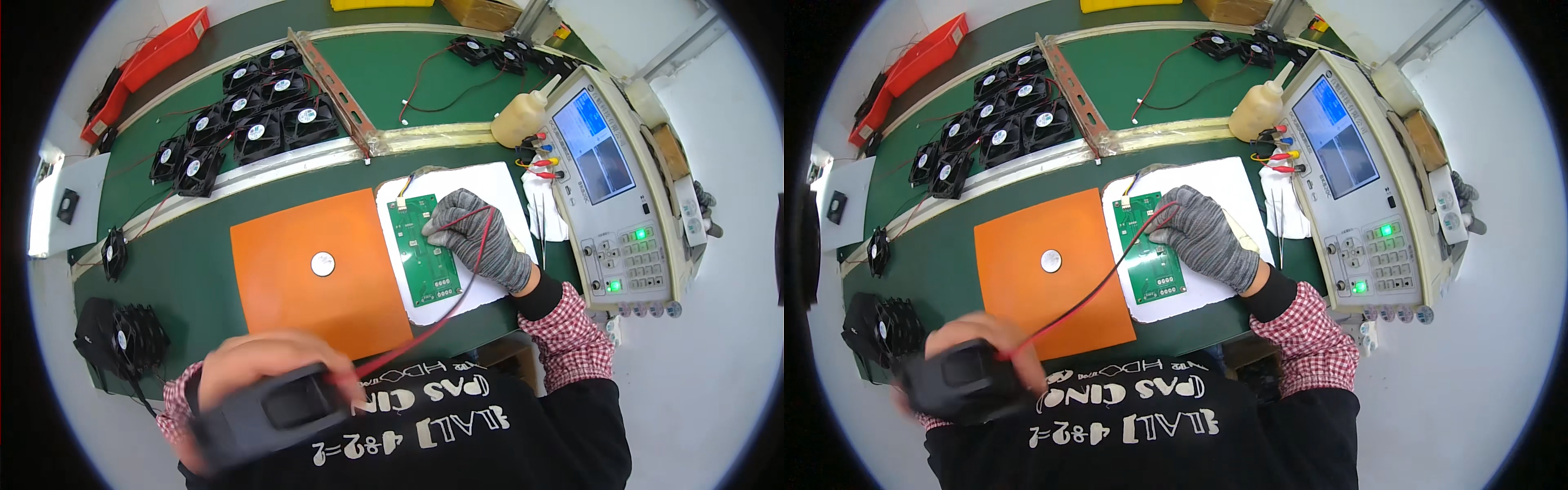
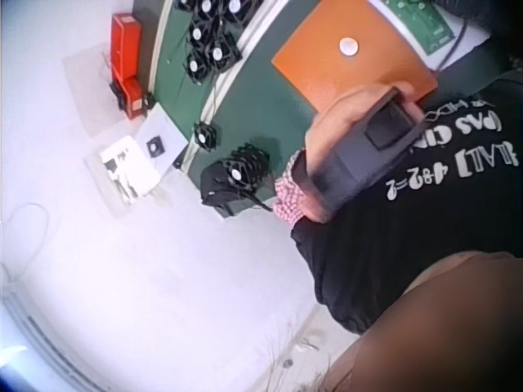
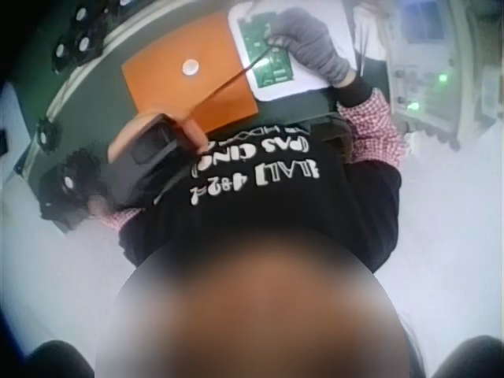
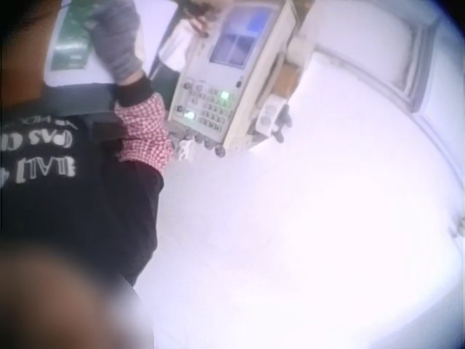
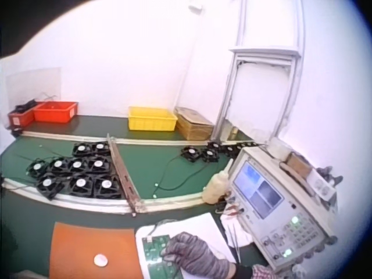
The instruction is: The person repeatedly picks up small black cooling fans from a pile on the left and connects their wires to a green circuit board on the right. The person uses a red probe to touch the board while holding the fan, then places the fan back on the pile. This cycle is repeated for multiple fans throughout the clip.
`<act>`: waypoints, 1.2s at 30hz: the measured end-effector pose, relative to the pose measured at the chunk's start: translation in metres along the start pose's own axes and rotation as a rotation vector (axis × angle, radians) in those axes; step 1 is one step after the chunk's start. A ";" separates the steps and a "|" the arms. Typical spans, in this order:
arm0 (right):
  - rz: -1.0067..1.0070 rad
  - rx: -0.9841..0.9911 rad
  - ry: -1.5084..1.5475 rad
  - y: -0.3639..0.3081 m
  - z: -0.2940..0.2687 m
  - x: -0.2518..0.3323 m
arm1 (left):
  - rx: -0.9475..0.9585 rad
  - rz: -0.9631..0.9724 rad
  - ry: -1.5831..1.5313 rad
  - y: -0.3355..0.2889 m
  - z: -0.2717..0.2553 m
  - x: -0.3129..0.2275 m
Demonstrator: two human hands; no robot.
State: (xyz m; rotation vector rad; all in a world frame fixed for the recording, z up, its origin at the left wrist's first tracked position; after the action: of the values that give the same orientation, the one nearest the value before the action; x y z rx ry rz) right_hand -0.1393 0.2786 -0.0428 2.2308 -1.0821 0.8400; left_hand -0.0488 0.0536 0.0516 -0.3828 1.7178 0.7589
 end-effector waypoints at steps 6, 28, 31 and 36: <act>-0.149 -0.040 -0.088 0.002 -0.002 0.013 | -0.592 0.677 1.631 -0.005 0.025 -0.065; -0.525 0.010 -0.067 -0.010 0.012 0.089 | 0.183 0.623 1.454 0.000 0.049 0.041; -0.511 0.032 -0.330 -0.023 0.022 0.075 | 0.118 0.663 1.791 -0.023 0.040 0.025; -0.114 -0.168 -0.585 0.002 -0.023 0.041 | -0.931 0.195 1.581 -0.054 -0.106 -0.030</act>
State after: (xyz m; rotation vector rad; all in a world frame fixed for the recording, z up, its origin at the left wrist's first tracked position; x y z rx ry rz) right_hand -0.1283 0.2726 0.0029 2.4211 -1.2035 0.0293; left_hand -0.0853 -0.0601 0.0783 -1.8393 2.7004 1.6053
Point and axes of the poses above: each hand's wrist, its own y-axis towards the middle knuckle, its own z-axis out of the palm, x = y × z, the point moved 10 cm from there along y, towards the middle knuckle, and after that the axes turned 11 degrees about x, right-handed, at the moved point
